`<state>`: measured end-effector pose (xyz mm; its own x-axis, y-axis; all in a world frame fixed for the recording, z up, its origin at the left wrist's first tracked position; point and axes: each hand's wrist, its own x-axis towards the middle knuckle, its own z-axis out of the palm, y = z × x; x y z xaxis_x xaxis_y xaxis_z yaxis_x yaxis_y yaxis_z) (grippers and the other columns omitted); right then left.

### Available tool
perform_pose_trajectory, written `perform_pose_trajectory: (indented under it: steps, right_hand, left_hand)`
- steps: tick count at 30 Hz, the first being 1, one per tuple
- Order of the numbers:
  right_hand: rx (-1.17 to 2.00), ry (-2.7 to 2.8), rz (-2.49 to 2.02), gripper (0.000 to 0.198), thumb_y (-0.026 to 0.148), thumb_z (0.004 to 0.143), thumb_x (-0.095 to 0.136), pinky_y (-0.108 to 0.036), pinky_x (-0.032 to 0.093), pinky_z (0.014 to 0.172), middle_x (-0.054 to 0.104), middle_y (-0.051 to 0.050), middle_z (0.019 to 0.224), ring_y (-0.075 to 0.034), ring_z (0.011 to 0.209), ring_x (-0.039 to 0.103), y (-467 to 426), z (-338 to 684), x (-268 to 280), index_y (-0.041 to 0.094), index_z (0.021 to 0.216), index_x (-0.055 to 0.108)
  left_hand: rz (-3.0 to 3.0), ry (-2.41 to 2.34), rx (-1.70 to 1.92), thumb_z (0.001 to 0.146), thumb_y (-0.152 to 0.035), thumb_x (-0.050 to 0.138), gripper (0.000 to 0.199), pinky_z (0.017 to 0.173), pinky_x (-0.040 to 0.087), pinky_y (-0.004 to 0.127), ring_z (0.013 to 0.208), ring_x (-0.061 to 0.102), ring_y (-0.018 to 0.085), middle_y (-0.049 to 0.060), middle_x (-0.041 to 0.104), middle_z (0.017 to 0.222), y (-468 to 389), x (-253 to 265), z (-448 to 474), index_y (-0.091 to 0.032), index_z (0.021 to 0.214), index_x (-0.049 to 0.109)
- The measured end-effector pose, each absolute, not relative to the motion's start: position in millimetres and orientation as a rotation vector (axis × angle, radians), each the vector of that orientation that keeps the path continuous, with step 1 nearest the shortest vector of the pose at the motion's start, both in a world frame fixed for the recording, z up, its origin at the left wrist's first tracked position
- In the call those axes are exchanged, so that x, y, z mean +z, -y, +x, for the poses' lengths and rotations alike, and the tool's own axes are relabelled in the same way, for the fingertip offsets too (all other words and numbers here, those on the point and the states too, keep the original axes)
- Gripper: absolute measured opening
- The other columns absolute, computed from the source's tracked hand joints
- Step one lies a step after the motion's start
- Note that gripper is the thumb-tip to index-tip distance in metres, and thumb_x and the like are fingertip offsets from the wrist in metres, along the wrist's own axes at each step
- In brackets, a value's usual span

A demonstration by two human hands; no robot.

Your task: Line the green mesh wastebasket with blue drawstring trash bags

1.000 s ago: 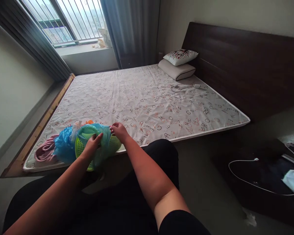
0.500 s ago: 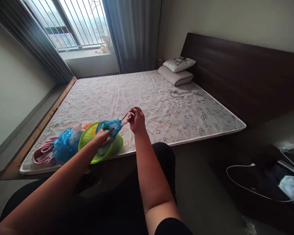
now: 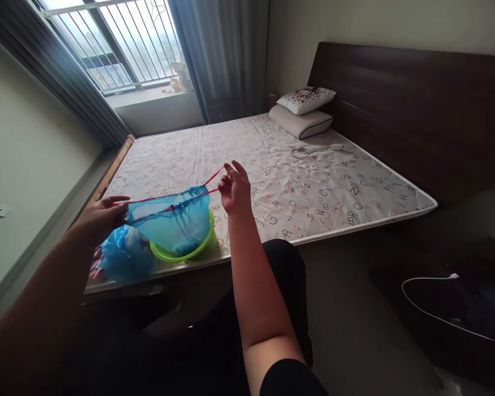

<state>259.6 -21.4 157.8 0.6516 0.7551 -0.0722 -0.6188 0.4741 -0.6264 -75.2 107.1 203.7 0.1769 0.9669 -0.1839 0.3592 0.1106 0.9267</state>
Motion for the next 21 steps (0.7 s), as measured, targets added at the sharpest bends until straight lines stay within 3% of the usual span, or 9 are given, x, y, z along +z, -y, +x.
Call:
perform_pose_trajectory:
  steps: [4,7,10,13,16,19,21]
  right_hand:
    - [0.750,0.273,-0.733,0.038,0.032,0.086,0.067,-0.026,0.055,0.077,0.069,0.000,0.113,-0.013,0.092,0.067,25.2,266.0,153.5,0.033,0.124,0.059]
    - [0.719,0.357,-0.746,0.034,0.036,0.089,0.064,-0.033,0.056,0.084,0.067,0.000,0.104,-0.017,0.102,0.069,29.8,260.6,159.1,0.033,0.123,0.058]
    - [0.762,0.443,-0.702,0.027,0.035,0.089,0.062,-0.032,0.056,0.080,0.060,0.004,0.090,-0.014,0.085,0.067,33.1,247.4,169.5,0.031,0.115,0.056]
    - [0.840,0.599,-0.726,0.021,0.031,0.089,0.059,-0.026,0.051,0.062,0.052,0.006,0.081,-0.010,0.060,0.050,36.6,227.2,179.5,0.030,0.110,0.056]
    - [0.848,0.943,-0.827,0.028,0.028,0.088,0.063,-0.024,0.049,0.061,0.059,0.004,0.092,-0.010,0.065,0.050,41.3,199.3,186.8,0.030,0.116,0.062]
    - [0.762,1.355,-0.935,0.046,0.033,0.086,0.077,-0.031,0.056,0.084,0.066,-0.001,0.116,-0.017,0.097,0.062,44.0,168.3,188.8,0.032,0.130,0.066]
    - [0.709,1.509,-1.003,0.045,0.037,0.089,0.080,-0.035,0.054,0.098,0.067,-0.003,0.121,-0.021,0.109,0.062,42.6,151.6,186.6,0.031,0.132,0.069]
  left_hand:
    - [1.405,-1.518,0.544,0.080,-0.023,0.087,0.046,0.046,0.045,0.017,0.048,0.052,0.009,-0.004,0.062,0.059,-109.8,202.6,-97.9,-0.014,0.120,0.069]
    - [1.321,-1.425,0.757,0.072,-0.024,0.091,0.043,0.050,0.049,0.018,0.051,0.056,0.008,-0.003,0.066,0.066,-103.4,205.1,-100.2,-0.016,0.109,0.071]
    - [1.271,-1.169,0.976,0.065,-0.029,0.094,0.046,0.060,0.056,0.023,0.062,0.063,0.011,-0.003,0.068,0.072,-88.3,215.4,-88.7,-0.019,0.104,0.072]
    - [1.375,-1.059,1.003,0.064,-0.033,0.096,0.048,0.067,0.059,0.026,0.071,0.068,0.015,0.001,0.073,0.078,-65.9,229.3,-69.1,-0.021,0.105,0.075]
    - [1.554,-1.017,0.961,0.066,-0.035,0.095,0.048,0.071,0.060,0.030,0.078,0.072,0.020,0.003,0.078,0.088,-42.3,241.2,-48.9,-0.022,0.109,0.077]
    - [1.679,-0.933,0.894,0.068,-0.037,0.095,0.050,0.076,0.061,0.034,0.087,0.075,0.025,0.005,0.080,0.093,-24.8,246.1,-32.8,-0.022,0.112,0.076]
    - [1.733,-0.896,0.909,0.070,-0.041,0.094,0.049,0.078,0.062,0.036,0.089,0.075,0.026,0.006,0.080,0.093,-17.6,242.5,-25.2,-0.021,0.111,0.076]
